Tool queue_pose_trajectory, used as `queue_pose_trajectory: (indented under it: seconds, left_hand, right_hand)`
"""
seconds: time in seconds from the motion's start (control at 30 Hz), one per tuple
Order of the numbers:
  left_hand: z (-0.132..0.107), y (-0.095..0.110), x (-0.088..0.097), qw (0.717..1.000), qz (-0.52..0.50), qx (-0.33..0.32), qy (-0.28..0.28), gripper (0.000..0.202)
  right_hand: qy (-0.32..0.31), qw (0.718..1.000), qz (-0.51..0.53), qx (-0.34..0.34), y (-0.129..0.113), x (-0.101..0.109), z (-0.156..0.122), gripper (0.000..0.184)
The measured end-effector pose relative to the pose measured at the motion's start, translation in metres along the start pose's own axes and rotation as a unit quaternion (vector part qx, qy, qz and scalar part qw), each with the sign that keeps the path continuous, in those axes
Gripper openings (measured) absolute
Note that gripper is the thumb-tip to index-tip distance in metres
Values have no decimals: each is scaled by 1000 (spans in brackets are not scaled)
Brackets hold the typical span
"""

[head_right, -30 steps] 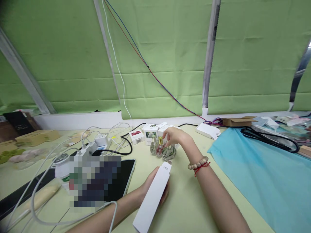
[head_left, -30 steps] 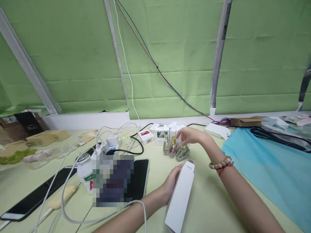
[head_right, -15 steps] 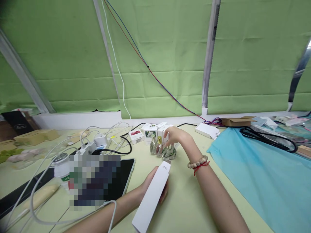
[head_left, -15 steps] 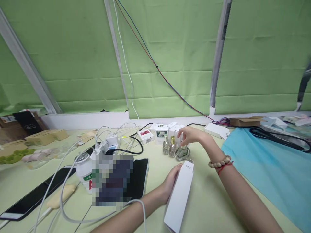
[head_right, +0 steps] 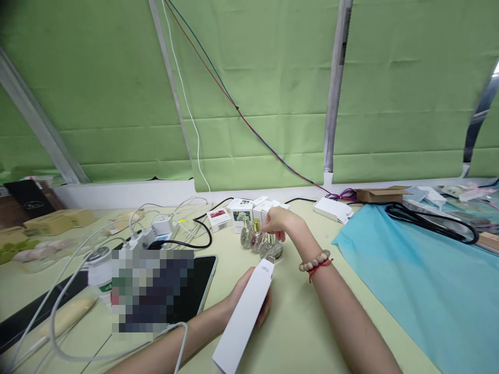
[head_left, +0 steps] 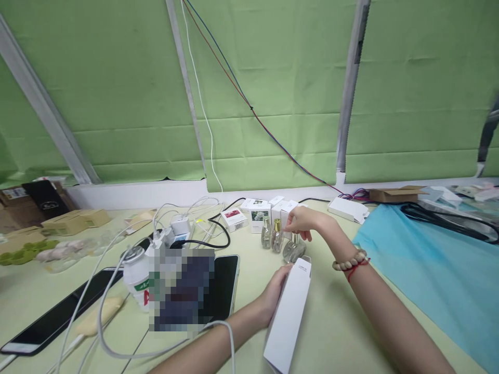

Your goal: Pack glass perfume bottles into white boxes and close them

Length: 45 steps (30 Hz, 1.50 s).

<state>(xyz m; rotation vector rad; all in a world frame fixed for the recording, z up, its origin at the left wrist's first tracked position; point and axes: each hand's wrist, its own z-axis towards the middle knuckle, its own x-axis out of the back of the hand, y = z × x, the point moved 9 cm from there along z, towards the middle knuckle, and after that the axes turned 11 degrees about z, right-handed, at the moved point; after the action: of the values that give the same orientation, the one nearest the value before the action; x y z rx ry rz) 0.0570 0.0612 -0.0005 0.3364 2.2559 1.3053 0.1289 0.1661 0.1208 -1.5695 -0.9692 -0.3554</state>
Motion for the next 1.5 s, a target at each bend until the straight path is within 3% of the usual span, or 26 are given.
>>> queue_pose_trajectory:
  seconds: [0.13, 0.33, 0.63, 0.7, 0.8, 0.87, 0.93, 1.0, 1.1, 1.2, 1.33, 1.5]
  left_hand:
    - [-2, -2, 1, 999, -30, 18, 14, 33]
    - [-4, 4, -2, 999, -33, 2, 14, 32]
    - [-2, 0, -1, 1000, -23, 12, 3, 33]
    - [-2, -1, -1, 1000, -19, 16, 6, 33]
    - [-3, 1, 2, 1000, 6, 11, 26, 33]
    - [-7, 17, 12, 994, 42, -57, 86, 29]
    - [-20, 45, 27, 963, 83, -177, 185, 26]
    - [-40, 68, 42, 911, 105, -279, 287, 28]
    - [-60, 82, 56, 853, 123, -341, 377, 34]
    - [-68, 89, 55, 822, 168, -380, 390, 37]
    - [-73, 88, 51, 793, 220, -406, 398, 37]
    - [-69, 85, 48, 782, 278, -407, 383, 33]
  right_hand:
    - [-4, 1000, -7, 10, -7, -1, -7, 22]
    - [18, 995, -65, 77, -19, 7, -10, 41]
    - [42, 982, -82, 164, -27, 14, -3, 41]
    - [34, 982, -102, 157, -24, 10, -1, 43]
    - [2, 988, -124, 89, -9, 2, 6, 54]
    - [-16, 991, -118, 55, -1, -2, 10, 55]
    - [-26, 994, -97, 38, 3, -3, 12, 47]
    - [-37, 996, -81, 17, 8, -4, 11, 36]
    - [-43, 996, -71, -31, 14, 0, 4, 27]
    - [-49, 994, -77, -66, 15, 3, -6, 43]
    - [-75, 993, -73, -56, 9, -5, -9, 68]
    - [-121, 987, -64, -89, 15, -24, -2, 58]
